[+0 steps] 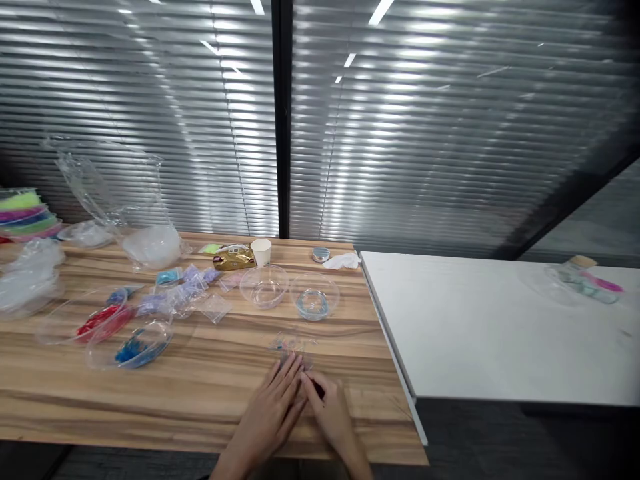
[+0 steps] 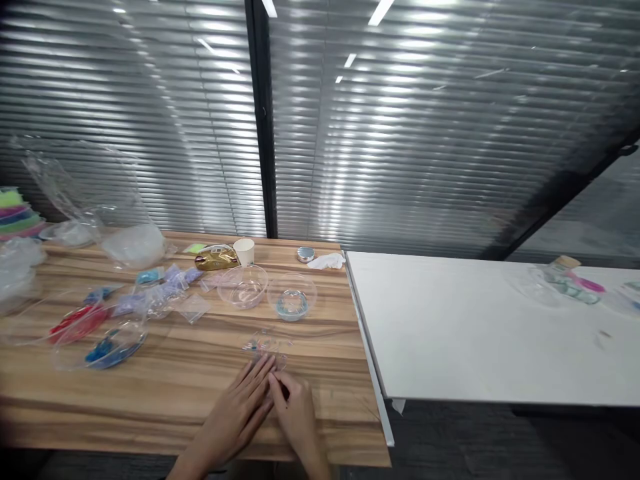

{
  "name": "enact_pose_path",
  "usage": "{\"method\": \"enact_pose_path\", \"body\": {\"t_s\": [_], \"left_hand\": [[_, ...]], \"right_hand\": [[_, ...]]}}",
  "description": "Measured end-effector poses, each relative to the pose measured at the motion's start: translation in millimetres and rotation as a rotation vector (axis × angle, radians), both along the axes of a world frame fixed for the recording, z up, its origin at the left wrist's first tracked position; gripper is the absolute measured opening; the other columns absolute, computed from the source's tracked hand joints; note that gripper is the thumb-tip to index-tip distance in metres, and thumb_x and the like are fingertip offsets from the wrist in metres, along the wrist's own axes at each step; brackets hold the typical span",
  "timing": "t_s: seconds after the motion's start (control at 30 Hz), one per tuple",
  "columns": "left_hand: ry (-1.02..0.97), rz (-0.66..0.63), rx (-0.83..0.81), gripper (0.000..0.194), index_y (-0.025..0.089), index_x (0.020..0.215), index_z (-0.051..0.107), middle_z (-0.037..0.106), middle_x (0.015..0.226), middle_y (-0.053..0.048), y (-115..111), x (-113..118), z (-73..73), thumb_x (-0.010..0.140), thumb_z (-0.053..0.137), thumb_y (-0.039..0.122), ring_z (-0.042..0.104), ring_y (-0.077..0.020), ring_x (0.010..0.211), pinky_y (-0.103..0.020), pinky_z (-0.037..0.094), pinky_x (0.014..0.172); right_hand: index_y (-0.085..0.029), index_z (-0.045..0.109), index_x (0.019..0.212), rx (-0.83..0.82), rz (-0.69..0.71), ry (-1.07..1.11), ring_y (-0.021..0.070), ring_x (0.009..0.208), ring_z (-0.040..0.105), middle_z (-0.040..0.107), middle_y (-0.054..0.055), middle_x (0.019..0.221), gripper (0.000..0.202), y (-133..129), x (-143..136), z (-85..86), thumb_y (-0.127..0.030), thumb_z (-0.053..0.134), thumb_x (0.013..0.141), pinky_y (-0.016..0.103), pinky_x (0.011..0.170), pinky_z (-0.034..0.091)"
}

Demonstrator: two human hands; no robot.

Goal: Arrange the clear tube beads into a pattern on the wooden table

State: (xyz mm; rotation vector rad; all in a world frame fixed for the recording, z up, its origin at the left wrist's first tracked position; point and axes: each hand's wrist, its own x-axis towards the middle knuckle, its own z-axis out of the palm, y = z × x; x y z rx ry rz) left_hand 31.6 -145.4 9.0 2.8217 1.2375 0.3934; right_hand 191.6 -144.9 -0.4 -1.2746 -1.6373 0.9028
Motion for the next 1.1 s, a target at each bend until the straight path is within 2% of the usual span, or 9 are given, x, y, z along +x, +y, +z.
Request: {"method": "enact_pose_path", "body": {"t_s": [0.2, 0.33, 0.53, 0.6, 0.67, 0.77, 0.87, 1.0, 1.1], "left_hand": [[0.037, -0.004, 0.036, 0.057, 0.013, 0.148, 0.019, 0.024, 0.151, -0.011, -5, -4, -4.8, 0.096, 0.040, 0.025, 0.024, -0.0265, 0.139, -0.045, 0.038, 0.108], [0.018, 0.060, 0.116, 0.061, 0.012, 0.149, 0.014, 0.025, 0.151, -0.014, -4, -5, -11.0, 0.096, 0.040, 0.027, 0.027, -0.0295, 0.137, -0.047, 0.040, 0.106], [-0.013, 0.063, 0.120, 0.062, 0.015, 0.150, 0.013, 0.024, 0.151, -0.011, -11, -18, -6.0, 0.097, 0.040, 0.033, 0.028, -0.0285, 0.137, -0.044, 0.036, 0.108], [-0.010, 0.052, 0.114, 0.061, 0.016, 0.150, 0.014, 0.027, 0.151, -0.010, -16, -24, -5.4, 0.097, 0.041, 0.034, 0.029, -0.0268, 0.137, -0.041, 0.036, 0.109], [0.008, 0.039, 0.104, 0.062, 0.017, 0.150, 0.014, 0.028, 0.151, -0.009, -20, -29, -5.7, 0.097, 0.042, 0.035, 0.030, -0.0257, 0.137, -0.040, 0.035, 0.109], [0.002, 0.069, 0.100, 0.062, 0.017, 0.150, 0.012, 0.026, 0.151, -0.009, -23, -33, -6.9, 0.098, 0.040, 0.037, 0.027, -0.0256, 0.138, -0.041, 0.033, 0.110], [-0.016, 0.130, 0.108, 0.062, 0.016, 0.150, 0.009, 0.024, 0.152, -0.011, -22, -33, -9.4, 0.098, 0.038, 0.037, 0.025, -0.0258, 0.139, -0.044, 0.031, 0.111], [-0.019, 0.189, 0.155, 0.064, 0.018, 0.150, 0.008, 0.026, 0.151, -0.011, -21, -29, -14.0, 0.098, 0.037, 0.039, 0.026, -0.0262, 0.139, -0.046, 0.028, 0.111], [-0.060, 0.288, 0.177, 0.067, 0.016, 0.150, 0.006, 0.023, 0.152, -0.013, -23, -24, -15.8, 0.097, 0.037, 0.043, 0.023, -0.0288, 0.139, -0.048, 0.030, 0.109]], "right_hand": [[-0.018, 0.069, 0.094, 0.082, 0.053, -0.072, 0.0186, 0.079, 0.066, 0.070, 0.006, 0.087, 0.029, -6, -3, 0.4, -0.027, 0.042, 0.094, 0.025, 0.074, 0.048], [-0.019, 0.069, 0.090, 0.093, 0.045, -0.048, 0.0182, 0.074, 0.065, 0.070, 0.005, 0.082, 0.029, -2, -3, 4.2, -0.027, 0.042, 0.094, 0.025, 0.072, 0.049], [-0.017, 0.067, 0.081, 0.170, -0.132, -0.117, 0.0192, 0.067, 0.062, 0.068, 0.007, 0.075, 0.032, 19, 0, 31.9, -0.027, 0.038, 0.094, 0.027, 0.063, 0.046], [-0.017, 0.067, 0.081, 0.163, -0.162, -0.138, 0.0195, 0.066, 0.062, 0.067, 0.007, 0.075, 0.033, 19, 1, 34.4, -0.027, 0.038, 0.094, 0.028, 0.062, 0.046], [-0.017, 0.068, 0.086, 0.146, -0.168, -0.144, 0.0203, 0.070, 0.064, 0.069, 0.008, 0.080, 0.032, 12, 2, 28.3, -0.026, 0.038, 0.094, 0.029, 0.065, 0.048], [-0.017, 0.067, 0.095, 0.153, -0.166, -0.164, 0.0210, 0.081, 0.065, 0.069, 0.009, 0.089, 0.030, -2, 2, 10.4, -0.023, 0.038, 0.094, 0.030, 0.074, 0.050], [-0.017, 0.066, 0.095, 0.206, -0.168, -0.209, 0.0198, 0.081, 0.063, 0.067, 0.008, 0.088, 0.030, -11, 0, -2.2, -0.019, 0.037, 0.094, 0.031, 0.075, 0.050], [-0.018, 0.065, 0.095, 0.280, -0.097, -0.307, 0.0193, 0.081, 0.060, 0.064, 0.007, 0.086, 0.027, -11, 0, -1.6, -0.016, 0.038, 0.093, 0.031, 0.074, 0.049], [-0.019, 0.064, 0.099, 0.312, -0.056, -0.385, 0.0204, 0.086, 0.059, 0.063, 0.008, 0.090, 0.025, -11, 0, 1.9, -0.015, 0.040, 0.093, 0.032, 0.078, 0.049]]}}
